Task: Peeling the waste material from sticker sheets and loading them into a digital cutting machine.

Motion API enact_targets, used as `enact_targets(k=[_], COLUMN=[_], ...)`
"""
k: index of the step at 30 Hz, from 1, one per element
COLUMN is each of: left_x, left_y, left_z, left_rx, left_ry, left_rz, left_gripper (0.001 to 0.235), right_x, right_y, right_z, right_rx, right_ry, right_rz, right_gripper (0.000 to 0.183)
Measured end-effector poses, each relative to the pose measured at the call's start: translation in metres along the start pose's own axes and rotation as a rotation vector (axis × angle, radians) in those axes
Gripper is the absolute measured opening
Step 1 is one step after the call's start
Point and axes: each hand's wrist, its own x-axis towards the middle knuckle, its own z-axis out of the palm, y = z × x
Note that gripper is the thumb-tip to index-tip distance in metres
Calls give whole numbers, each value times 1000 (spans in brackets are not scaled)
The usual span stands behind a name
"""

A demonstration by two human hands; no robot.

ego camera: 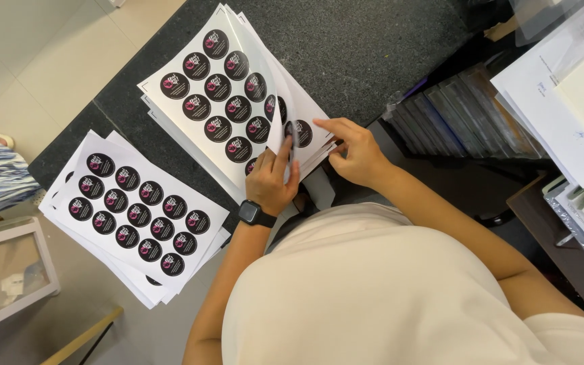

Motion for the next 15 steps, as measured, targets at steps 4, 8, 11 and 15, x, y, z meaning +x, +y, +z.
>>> enact_targets(k=[4, 8, 11, 15], left_x=[-47, -8, -3, -7], left_y=[-28, -6, -2, -6], left_z=[36, 4, 7, 6], left_rx=[-75, 27, 19, -54], left_ry=[66, 14, 36, 30], left_rz=[16, 82, 51, 56], left_gripper=[64, 45, 51, 47], right_x=[-1, 2, 1, -2], right_y=[12, -5, -13, 16], right_z=[4, 0, -4, -10], right_rx=[254, 323, 241, 152], right_ry=[7, -31, -30, 45], right_rz=[152, 176, 179, 185], right_gripper=[75, 80, 77, 73])
